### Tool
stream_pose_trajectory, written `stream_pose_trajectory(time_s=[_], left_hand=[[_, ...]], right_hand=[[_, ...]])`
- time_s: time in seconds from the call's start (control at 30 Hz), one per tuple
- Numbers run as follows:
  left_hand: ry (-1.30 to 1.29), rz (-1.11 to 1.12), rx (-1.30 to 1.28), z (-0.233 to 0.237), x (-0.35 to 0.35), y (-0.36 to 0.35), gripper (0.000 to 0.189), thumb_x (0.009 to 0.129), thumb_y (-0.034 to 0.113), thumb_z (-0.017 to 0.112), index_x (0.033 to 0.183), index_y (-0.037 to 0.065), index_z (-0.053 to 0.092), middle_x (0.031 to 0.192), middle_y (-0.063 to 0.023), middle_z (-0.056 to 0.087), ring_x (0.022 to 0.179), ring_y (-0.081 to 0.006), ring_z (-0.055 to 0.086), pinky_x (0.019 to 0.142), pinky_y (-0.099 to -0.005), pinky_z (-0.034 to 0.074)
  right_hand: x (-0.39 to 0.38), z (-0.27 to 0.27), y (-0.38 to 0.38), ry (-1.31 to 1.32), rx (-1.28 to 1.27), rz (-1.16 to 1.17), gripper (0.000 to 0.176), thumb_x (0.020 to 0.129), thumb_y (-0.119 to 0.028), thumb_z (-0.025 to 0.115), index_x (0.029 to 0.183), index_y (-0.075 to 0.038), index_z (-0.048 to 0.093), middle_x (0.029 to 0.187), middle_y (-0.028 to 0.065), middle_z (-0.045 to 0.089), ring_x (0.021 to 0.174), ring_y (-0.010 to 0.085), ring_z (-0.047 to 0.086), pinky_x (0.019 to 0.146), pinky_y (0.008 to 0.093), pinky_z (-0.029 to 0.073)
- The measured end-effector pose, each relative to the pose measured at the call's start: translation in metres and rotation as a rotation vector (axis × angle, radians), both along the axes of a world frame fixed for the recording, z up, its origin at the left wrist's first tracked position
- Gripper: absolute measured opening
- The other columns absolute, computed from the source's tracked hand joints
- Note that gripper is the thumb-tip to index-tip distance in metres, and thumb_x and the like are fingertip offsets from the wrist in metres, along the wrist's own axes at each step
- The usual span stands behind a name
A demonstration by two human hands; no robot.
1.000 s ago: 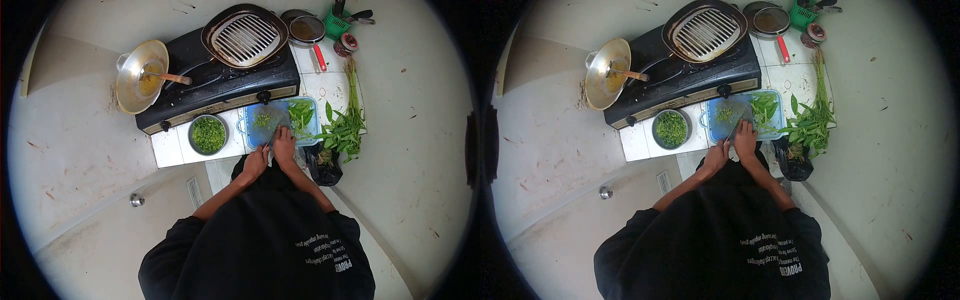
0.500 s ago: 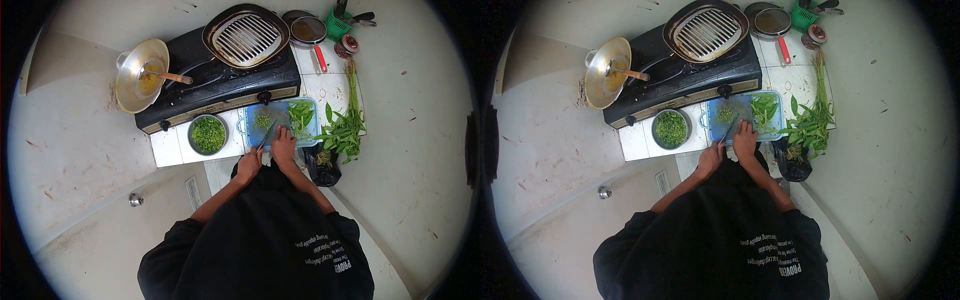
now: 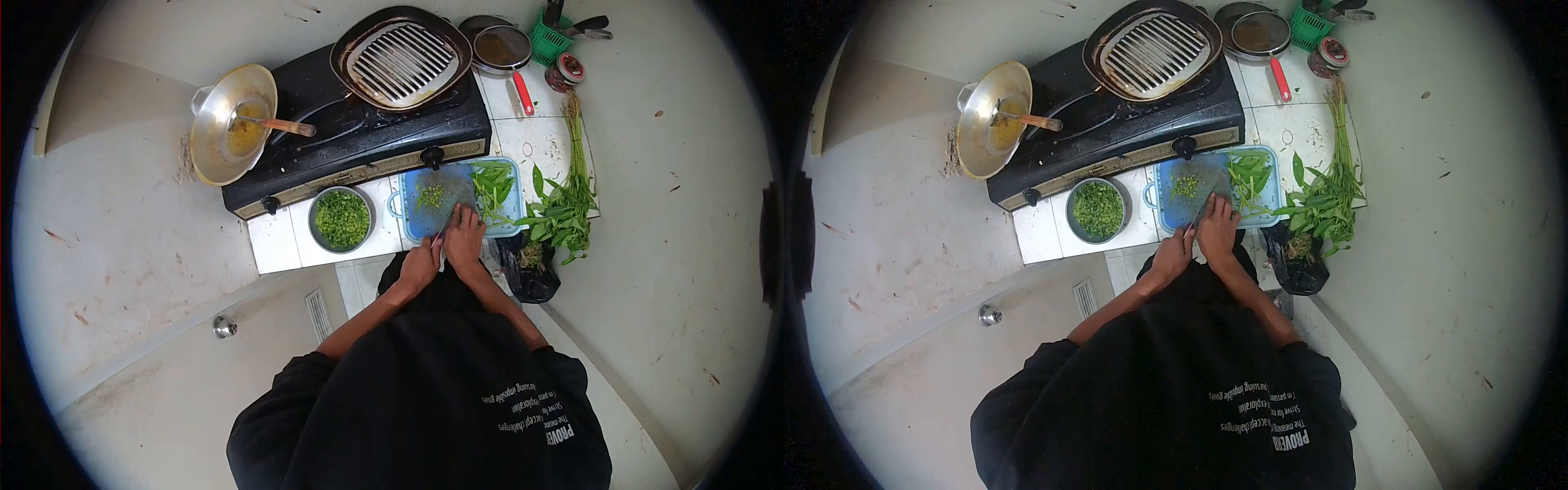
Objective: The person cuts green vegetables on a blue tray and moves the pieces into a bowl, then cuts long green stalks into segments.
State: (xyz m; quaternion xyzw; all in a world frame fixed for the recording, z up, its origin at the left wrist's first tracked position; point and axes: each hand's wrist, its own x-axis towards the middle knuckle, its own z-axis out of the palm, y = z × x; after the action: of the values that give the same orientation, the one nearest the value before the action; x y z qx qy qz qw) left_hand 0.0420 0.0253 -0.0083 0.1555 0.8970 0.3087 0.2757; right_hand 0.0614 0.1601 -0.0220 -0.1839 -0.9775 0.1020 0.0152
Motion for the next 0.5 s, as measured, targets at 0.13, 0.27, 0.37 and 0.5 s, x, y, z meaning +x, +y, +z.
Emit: stream_pose_trajectory(time_s=[0.13,0.27,0.37,0.5], left_hand=[[0.026,-0.011,-0.056,-0.006,-0.002,0.006,0.045,0.106,0.039,0.044,0.105,-0.004,0.057,0.075,-0.0326,0.066,0.072,-0.0522,0.067,0.064,-0.0607,0.054],[0.122,-0.040,-0.097,-0.004,-0.005,0.008,0.044,0.106,0.039,0.045,0.105,-0.003,0.057,0.073,-0.0306,0.067,0.070,-0.0498,0.068,0.062,-0.0587,0.055],[0.136,-0.042,-0.122,0.006,-0.003,0.001,0.043,0.106,0.039,0.046,0.104,-0.002,0.057,0.072,-0.0299,0.067,0.069,-0.0488,0.068,0.062,-0.0577,0.055],[0.149,-0.043,-0.093,-0.004,-0.004,-0.005,0.043,0.105,0.039,0.047,0.102,-0.003,0.057,0.073,-0.0314,0.066,0.070,-0.0508,0.067,0.063,-0.0590,0.055]], right_hand=[[-0.001,0.001,0.001,-0.014,0.005,0.004,0.061,0.088,-0.024,0.061,0.139,0.007,0.052,0.127,0.0126,0.052,0.124,0.0292,0.047,0.101,0.0509,0.039],[-0.001,0.007,0.001,0.004,0.001,-0.008,0.061,0.086,-0.023,0.063,0.139,0.006,0.053,0.128,0.0122,0.052,0.126,0.0284,0.046,0.103,0.0507,0.037],[0.002,0.002,0.003,0.029,-0.026,-0.008,0.060,0.085,-0.022,0.064,0.139,0.003,0.055,0.132,0.0121,0.050,0.128,0.0304,0.043,0.104,0.0514,0.034],[0.005,0.000,0.003,-0.016,0.019,0.011,0.061,0.085,-0.021,0.065,0.140,0.002,0.054,0.133,0.0129,0.049,0.129,0.0315,0.043,0.105,0.0523,0.032]])
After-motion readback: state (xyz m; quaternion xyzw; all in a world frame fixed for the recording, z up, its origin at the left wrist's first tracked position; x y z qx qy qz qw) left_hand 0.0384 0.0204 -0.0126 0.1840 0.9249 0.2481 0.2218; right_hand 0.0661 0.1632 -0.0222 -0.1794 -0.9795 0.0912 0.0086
